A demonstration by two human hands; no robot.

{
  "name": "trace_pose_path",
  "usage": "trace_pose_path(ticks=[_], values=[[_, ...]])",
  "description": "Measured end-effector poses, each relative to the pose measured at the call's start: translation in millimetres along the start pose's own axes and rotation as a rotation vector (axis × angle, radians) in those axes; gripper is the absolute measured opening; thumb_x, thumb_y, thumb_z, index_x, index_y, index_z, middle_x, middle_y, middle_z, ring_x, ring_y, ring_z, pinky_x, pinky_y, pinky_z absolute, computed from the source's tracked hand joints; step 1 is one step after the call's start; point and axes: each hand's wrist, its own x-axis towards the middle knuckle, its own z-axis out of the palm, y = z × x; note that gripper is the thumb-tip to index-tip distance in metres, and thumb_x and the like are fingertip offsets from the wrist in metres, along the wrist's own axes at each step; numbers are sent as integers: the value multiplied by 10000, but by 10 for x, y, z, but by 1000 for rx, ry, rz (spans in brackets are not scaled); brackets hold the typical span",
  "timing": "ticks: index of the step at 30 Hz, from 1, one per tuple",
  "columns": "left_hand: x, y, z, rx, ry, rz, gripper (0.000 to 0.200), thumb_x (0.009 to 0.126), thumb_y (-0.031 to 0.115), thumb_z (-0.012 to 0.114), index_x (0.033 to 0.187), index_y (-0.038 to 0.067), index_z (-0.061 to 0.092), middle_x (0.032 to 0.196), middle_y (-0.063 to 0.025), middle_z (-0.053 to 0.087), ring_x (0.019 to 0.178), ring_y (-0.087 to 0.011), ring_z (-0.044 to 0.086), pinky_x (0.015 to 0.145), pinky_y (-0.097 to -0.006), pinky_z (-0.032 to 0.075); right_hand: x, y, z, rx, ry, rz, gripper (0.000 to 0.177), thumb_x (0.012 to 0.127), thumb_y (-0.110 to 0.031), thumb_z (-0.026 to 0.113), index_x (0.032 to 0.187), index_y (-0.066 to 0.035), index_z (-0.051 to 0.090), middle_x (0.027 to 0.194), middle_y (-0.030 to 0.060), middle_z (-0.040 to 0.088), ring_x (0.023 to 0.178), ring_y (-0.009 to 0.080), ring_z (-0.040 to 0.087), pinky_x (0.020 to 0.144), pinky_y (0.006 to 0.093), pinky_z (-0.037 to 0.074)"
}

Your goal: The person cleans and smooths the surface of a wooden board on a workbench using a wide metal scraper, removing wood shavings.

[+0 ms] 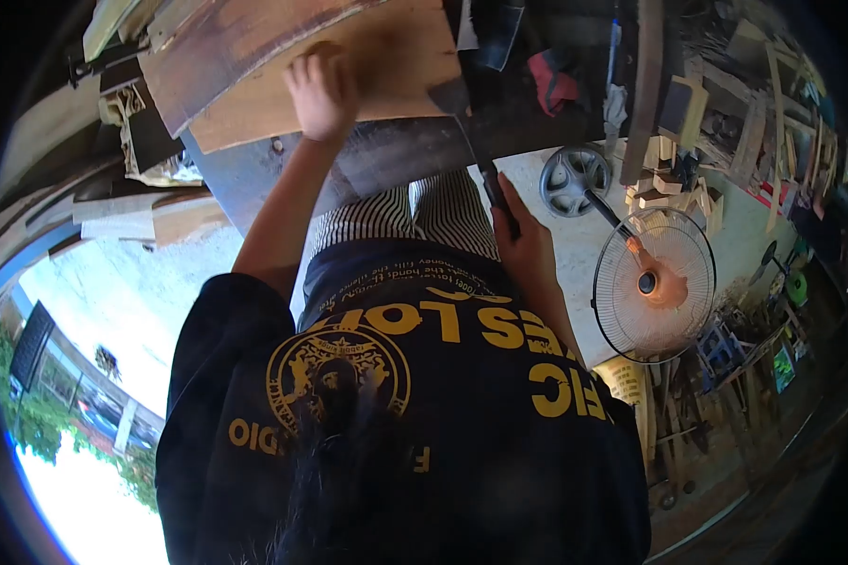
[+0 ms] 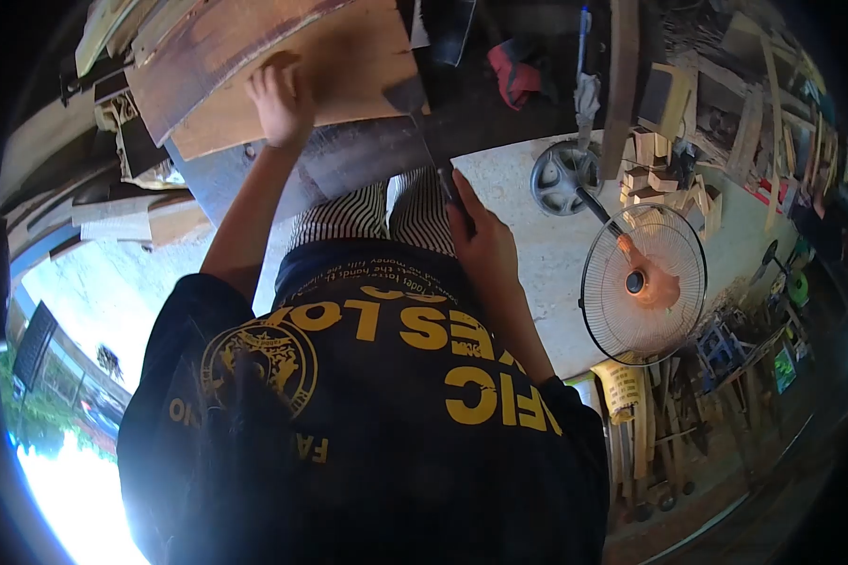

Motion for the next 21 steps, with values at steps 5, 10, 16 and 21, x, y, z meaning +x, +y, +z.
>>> trace_pose_path(ticks=[5,10,16,21], values=[[798,1146,201,-190,-640,-472,637,843,477,628,1229,18,412,1085,-210,628,1024,-356,640,808,-439,530,-126,-24,-101,-125,-74,67,495,938,-231,564,1416,-250,439,883,218,669,813,397,659,675,439,511],[1100,1529,609,-172,-670,-356,608,815,266,633,1182,-102,317,1031,-320,600,978,-435,629,818,-462,535,-155,37,11,-119,-23,-1,524,937,-279,553,1437,-282,398,804,205,658,745,386,657,659,472,512],[1553,1817,753,-505,-659,-458,621,790,208,642,1153,-122,262,1050,-349,586,987,-458,621,847,-454,535,-175,43,65,-92,-53,70,520,947,-303,532,1443,-301,377,831,222,663,784,400,660,687,480,520],[1891,1778,1059,-621,-323,-443,733,823,342,687,1209,-129,278,1011,-318,614,893,-417,658,773,-417,538,-193,90,59,-86,-52,45,543,945,-309,531,1457,-297,350,814,225,657,749,408,656,670,486,519]])
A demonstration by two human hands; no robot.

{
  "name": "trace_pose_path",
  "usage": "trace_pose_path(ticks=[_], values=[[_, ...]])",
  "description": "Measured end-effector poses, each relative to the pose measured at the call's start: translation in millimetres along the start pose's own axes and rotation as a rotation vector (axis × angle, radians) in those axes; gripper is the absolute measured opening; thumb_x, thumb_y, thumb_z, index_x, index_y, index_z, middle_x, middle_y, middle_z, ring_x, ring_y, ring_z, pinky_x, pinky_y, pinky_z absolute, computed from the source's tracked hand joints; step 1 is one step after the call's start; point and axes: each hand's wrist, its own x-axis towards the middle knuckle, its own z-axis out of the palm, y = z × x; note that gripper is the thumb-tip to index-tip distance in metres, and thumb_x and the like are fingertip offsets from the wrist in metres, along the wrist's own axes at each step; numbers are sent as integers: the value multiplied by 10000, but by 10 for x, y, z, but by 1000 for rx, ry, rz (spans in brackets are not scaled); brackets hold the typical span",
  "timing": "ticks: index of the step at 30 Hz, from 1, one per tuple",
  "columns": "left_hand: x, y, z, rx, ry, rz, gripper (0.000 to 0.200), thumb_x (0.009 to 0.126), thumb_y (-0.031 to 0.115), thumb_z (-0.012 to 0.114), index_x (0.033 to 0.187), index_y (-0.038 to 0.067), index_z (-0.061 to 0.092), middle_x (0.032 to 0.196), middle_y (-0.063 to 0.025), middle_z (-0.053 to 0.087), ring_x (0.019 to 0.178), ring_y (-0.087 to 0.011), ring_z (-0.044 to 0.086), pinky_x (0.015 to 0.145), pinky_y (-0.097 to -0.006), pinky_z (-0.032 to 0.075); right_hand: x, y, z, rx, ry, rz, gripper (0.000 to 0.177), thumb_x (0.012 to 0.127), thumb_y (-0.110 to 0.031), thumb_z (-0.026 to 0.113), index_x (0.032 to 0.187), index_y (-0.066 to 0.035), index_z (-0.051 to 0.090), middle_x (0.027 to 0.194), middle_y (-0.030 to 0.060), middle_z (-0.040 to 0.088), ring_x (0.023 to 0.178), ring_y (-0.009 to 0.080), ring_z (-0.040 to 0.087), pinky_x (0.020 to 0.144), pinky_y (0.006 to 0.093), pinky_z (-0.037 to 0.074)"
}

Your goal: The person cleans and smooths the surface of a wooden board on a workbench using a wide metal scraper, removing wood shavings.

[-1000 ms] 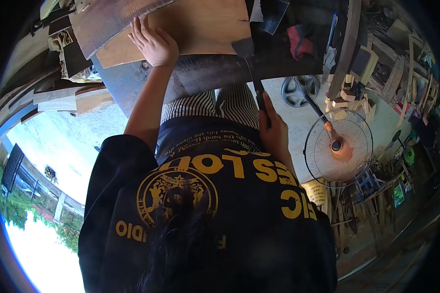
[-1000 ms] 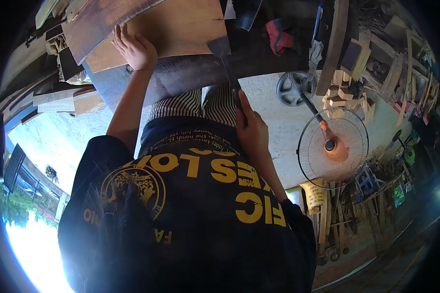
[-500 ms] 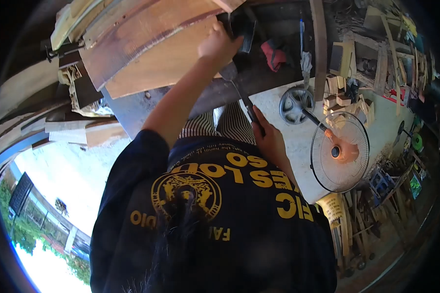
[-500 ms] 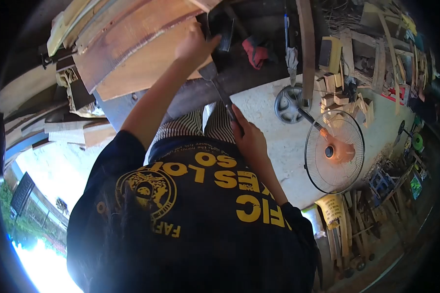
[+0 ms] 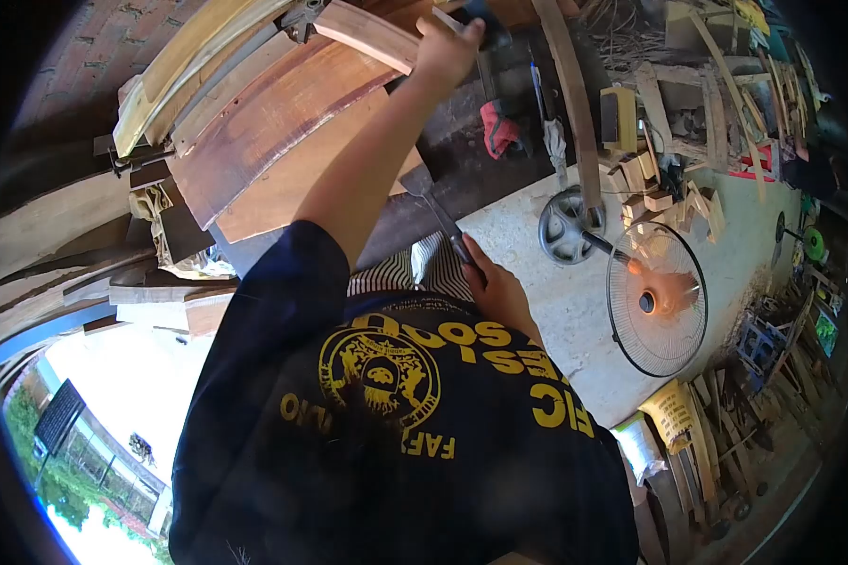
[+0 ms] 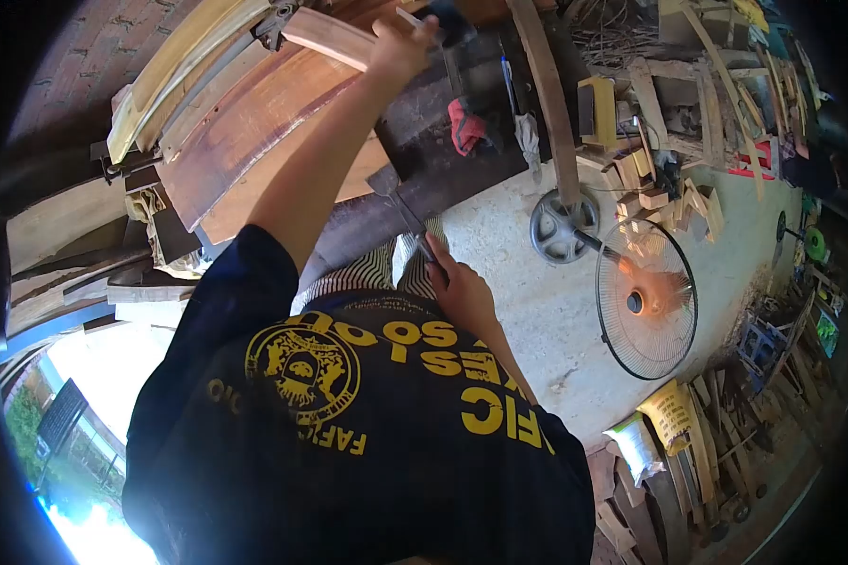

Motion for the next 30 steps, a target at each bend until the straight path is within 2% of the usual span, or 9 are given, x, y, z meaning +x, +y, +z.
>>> trace_pose_path(ticks=[1,3,5,11,14,17,20,23,30], values=[[-35,30,-67,76,97,57,679,845,338,675,1222,-109,331,1016,-292,627,882,-397,664,755,-399,537,-5,4,3,-12,12,1,550,944,-308,531,1461,-292,344,810,219,657,742,405,655,666,485,518],[-111,-12,-645,-143,-259,-12,690,960,420,507,1502,98,226,1499,-204,337,1423,-288,263,1171,-390,138,-27,45,11,-39,-1,-6,566,942,-284,536,1470,-277,331,788,217,652,721,402,651,652,483,514],[-380,-351,-897,-105,196,186,417,910,274,607,1185,-18,491,1044,-212,650,906,-346,659,770,-371,525,-26,144,30,67,37,-75,580,940,-247,543,1476,-266,322,777,216,651,706,398,648,639,487,508],[-1371,-1812,-1729,564,619,-173,539,926,295,563,1349,10,387,1393,-199,450,1310,-369,401,1087,-525,273,65,298,93,12,79,-112,558,933,-237,562,1457,-270,373,704,179,623,648,361,638,605,453,507],[-1613,-2047,-1694,811,507,-406,779,957,420,401,1468,-80,90,1539,-310,50,1445,-439,14,1172,-518,29,204,270,159,22,95,-138,545,933,-242,563,1449,-272,388,696,175,620,646,358,636,598,447,507],[-1578,-2137,-1627,909,577,-359,756,963,410,368,1466,-83,92,1536,-310,75,1444,-436,41,1170,-521,39,573,150,268,20,116,-175,527,933,-227,565,1436,-253,412,735,178,636,674,359,642,611,447,509],[-1605,-2064,-1617,895,573,-354,722,968,376,337,1461,-93,96,1536,-308,83,1443,-435,47,1170,-519,44,685,-30,262,88,75,-159,483,952,-131,525,1423,-111,419,1214,232,600,1012,389,631,804,396,526],[-1605,-2041,-1609,862,597,-340,704,967,363,322,1459,-94,108,1535,-309,90,1442,-438,50,1170,-519,47,397,203,334,113,188,-277,512,932,-142,552,1426,-176,425,976,218,673,787,377,663,685,422,529],[-1604,-2041,-1617,878,585,-304,701,969,366,311,1453,-105,122,1531,-315,90,1437,-452,42,1170,-519,46,495,24,365,189,142,-161,486,931,-109,552,1407,-120,451,1214,210,605,1012,375,632,784,393,538]])
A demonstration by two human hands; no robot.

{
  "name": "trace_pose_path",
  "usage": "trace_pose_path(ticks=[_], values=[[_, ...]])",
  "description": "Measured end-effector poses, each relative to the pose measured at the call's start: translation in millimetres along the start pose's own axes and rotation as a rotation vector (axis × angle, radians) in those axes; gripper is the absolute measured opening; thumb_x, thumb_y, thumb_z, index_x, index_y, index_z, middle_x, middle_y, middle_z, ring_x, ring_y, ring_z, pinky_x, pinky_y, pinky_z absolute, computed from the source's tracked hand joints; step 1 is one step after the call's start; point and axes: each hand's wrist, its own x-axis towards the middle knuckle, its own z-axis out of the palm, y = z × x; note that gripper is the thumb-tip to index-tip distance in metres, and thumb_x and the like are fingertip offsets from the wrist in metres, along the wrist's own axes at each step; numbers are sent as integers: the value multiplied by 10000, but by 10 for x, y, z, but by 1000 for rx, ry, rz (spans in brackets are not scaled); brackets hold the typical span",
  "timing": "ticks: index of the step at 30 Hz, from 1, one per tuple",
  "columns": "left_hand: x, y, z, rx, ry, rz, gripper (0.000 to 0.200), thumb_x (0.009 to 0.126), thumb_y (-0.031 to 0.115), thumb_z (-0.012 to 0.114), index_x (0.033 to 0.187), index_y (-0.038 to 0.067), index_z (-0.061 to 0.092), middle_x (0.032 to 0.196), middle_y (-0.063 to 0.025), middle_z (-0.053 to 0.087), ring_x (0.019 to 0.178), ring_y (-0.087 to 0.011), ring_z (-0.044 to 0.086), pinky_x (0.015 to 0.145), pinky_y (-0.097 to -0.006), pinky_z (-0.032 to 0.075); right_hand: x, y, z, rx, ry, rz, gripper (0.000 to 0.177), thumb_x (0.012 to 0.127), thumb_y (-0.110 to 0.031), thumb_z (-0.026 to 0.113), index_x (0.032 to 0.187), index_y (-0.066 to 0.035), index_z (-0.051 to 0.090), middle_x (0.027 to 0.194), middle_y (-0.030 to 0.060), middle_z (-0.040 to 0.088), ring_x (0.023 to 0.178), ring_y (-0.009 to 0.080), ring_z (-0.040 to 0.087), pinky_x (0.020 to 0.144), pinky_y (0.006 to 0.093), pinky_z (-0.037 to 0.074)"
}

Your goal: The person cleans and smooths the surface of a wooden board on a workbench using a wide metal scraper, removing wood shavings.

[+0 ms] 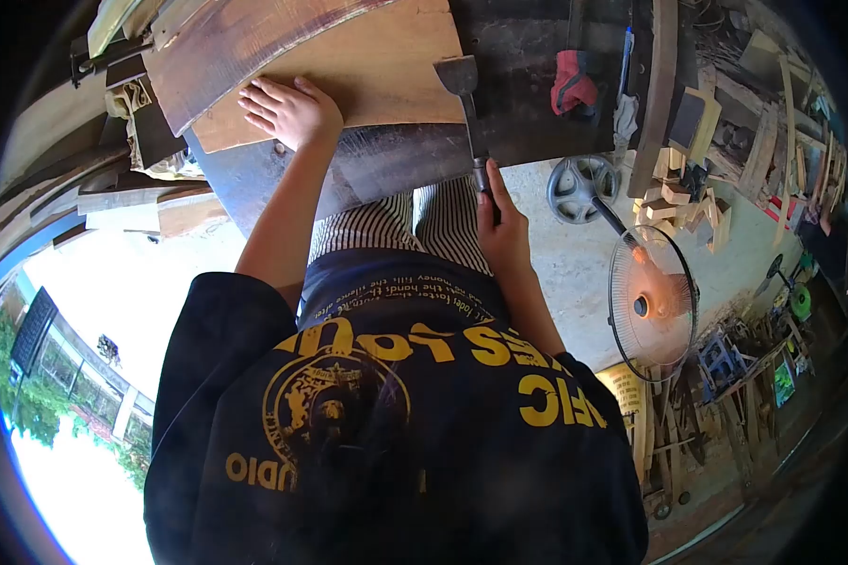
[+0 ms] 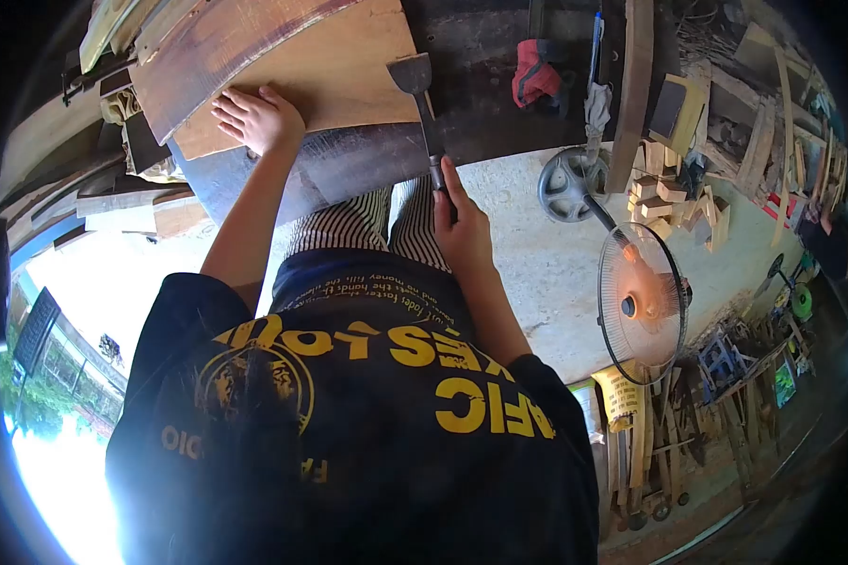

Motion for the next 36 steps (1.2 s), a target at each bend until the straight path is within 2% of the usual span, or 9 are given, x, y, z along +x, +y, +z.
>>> trace_pose_path(ticks=[11,13,14,18,25,29,30,34,36], values=[[-3,-20,9,-9,6,24,699,968,360,302,1447,-115,117,1524,-327,89,1434,-462,40,1166,-527,47,21,122,74,-58,97,-135,478,927,-93,563,1396,-126,475,1093,217,658,890,359,675,735,356,533],[-15,-38,17,-3,11,23,700,967,359,304,1447,-115,118,1523,-328,91,1434,-461,41,1166,-529,46,-3,142,41,-61,60,-67,477,925,-92,565,1392,-144,484,993,215,676,833,355,678,701,368,532],[-18,-42,15,-2,7,19,700,966,357,306,1447,-115,117,1522,-328,91,1433,-462,41,1165,-531,46,-35,153,32,-61,124,-153,480,924,-107,572,1393,-157,485,873,200,676,760,344,673,662,387,527],[2,-8,-7,4,-8,8,698,964,353,308,1449,-109,113,1523,-330,88,1434,-461,34,1165,-532,41,-323,268,-58,-136,49,-80,482,922,-150,586,1393,-175,486,776,198,656,653,336,643,610,400,514],[9,-17,13,-14,8,10,692,960,344,319,1449,-106,122,1521,-331,95,1433,-464,44,1162,-536,48,487,11,248,-110,176,-205,487,921,-142,586,1393,-177,472,791,203,656,687,367,645,599,446,500],[0,-22,3,-2,5,20,690,961,343,318,1447,-107,125,1519,-336,97,1429,-475,43,1159,-542,44,25,-26,-31,-122,38,-95,482,925,-121,571,1396,-132,468,862,215,673,729,366,664,633,413,516],[-3,-15,-6,7,6,27,690,961,344,316,1446,-107,125,1519,-338,95,1428,-479,39,1158,-544,41,-6,-87,-71,-114,13,-54,468,931,-115,558,1392,-117,476,947,223,679,802,367,677,675,393,530],[-29,-24,31,2,-5,17,695,956,344,316,1445,-113,127,1515,-343,97,1426,-485,36,1156,-549,42,5,-115,26,-30,74,-88,458,935,-115,554,1388,-118,483,1047,231,667,886,371,676,718,388,539],[-15,-47,55,26,45,33,690,959,364,332,1457,-74,140,1527,-310,116,1428,-469,65,1156,-549,69,-8,-87,20,-8,68,-66,454,939,-111,549,1388,-113,481,1135,238,638,953,373,662,755,373,541]])
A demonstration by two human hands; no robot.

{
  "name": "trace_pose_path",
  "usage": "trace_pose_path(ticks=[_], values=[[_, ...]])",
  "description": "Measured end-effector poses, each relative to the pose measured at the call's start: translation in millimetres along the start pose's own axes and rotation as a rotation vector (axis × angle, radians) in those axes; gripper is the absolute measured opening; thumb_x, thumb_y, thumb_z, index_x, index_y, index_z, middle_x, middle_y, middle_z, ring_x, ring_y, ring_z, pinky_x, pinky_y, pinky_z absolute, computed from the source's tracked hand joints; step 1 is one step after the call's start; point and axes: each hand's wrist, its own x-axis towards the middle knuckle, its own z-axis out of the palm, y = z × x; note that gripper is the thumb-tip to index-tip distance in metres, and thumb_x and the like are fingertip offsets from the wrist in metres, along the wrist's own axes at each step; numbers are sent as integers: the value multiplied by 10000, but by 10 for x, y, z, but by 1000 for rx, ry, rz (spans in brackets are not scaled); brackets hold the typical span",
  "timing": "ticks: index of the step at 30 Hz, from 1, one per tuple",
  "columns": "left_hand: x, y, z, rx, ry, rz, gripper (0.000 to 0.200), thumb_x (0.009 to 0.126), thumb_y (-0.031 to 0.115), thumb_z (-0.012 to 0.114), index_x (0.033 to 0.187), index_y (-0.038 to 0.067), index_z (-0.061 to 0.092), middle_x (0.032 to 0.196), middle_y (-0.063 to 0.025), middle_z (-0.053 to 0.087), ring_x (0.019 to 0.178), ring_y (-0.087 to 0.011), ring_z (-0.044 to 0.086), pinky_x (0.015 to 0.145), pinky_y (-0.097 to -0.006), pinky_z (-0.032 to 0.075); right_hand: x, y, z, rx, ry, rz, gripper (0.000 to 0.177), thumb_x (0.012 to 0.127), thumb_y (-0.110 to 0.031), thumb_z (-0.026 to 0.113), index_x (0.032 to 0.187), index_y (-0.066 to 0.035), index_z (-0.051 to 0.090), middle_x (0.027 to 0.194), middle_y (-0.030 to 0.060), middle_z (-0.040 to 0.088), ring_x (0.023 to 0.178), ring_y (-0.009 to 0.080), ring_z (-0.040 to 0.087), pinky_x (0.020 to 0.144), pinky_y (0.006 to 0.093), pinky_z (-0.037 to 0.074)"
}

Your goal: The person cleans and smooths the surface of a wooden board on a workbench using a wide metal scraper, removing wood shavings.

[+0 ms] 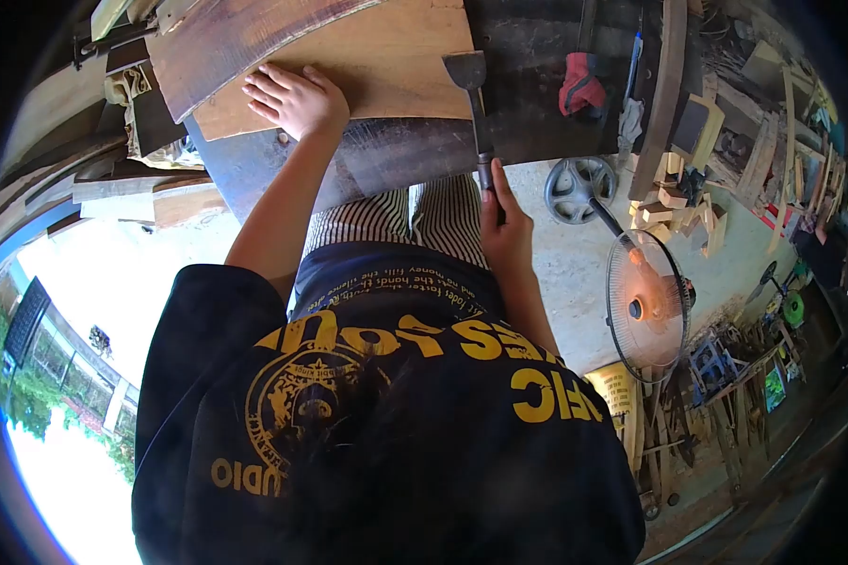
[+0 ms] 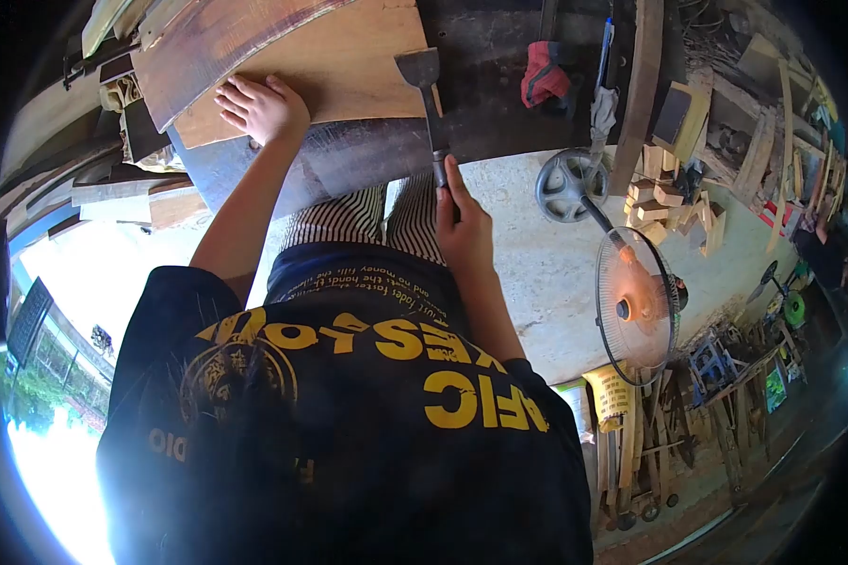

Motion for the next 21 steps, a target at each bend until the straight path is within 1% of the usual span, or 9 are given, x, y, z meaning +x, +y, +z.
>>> trace_pose_path(ticks=[1,3,5,7,14,17,19,20,21], values=[[2,-20,-3,5,0,10,690,959,364,332,1457,-74,140,1527,-310,116,1428,-469,65,1156,-549,69,-31,-9,-22,8,5,6,454,939,-111,549,1388,-113,481,1135,238,638,953,373,662,755,373,541],[10,-6,2,4,-10,-3,690,958,365,332,1455,-73,141,1525,-312,120,1427,-471,69,1154,-551,70,-73,-34,-111,33,-80,133,448,941,-108,545,1385,-109,483,1133,237,637,961,371,659,759,365,538],[20,-5,3,11,-11,4,694,957,366,334,1456,-75,137,1523,-317,118,1427,-470,68,1153,-553,71,-34,22,-84,15,-62,92,445,942,-109,548,1382,-105,485,1127,238,637,970,365,657,762,353,536],[16,2,-22,-7,-45,1,703,950,349,322,1440,-119,137,1512,-343,108,1427,-481,42,1157,-549,48,116,47,-4,38,24,-25,445,940,-113,556,1381,-112,491,1091,242,650,957,359,666,752,352,535],[37,7,-11,18,-34,23,697,950,344,330,1440,-115,142,1511,-341,112,1426,-480,51,1156,-553,59,5,50,-63,65,48,-11,434,935,-103,561,1365,-132,511,1079,236,654,943,362,665,742,356,540],[38,-16,-1,50,-52,16,694,950,342,332,1443,-109,143,1509,-343,115,1426,-478,57,1156,-554,63,8,68,-62,58,-29,98,435,930,-99,570,1360,-128,514,1048,234,662,905,363,675,718,356,540],[29,-28,15,46,-35,18,691,951,347,332,1443,-103,154,1506,-343,123,1426,-476,62,1155,-556,65,24,160,8,91,-70,112,411,954,-100,531,1361,-48,496,1245,224,594,1152,323,582,891,323,498],[4,-48,9,50,-40,20,691,951,347,332,1443,-103,154,1506,-343,123,1426,-476,62,1155,-556,65,12,205,26,91,-31,46,408,949,-89,533,1353,-41,503,1245,223,594,1143,319,592,889,322,499],[3,-53,11,36,-36,18,691,951,349,331,1444,-101,157,1508,-341,122,1427,-474,64,1155,-555,65,-29,200,6,93,-28,51,408,949,-89,533,1353,-41,503,1245,223,594,1143,319,592,889,322,499]])
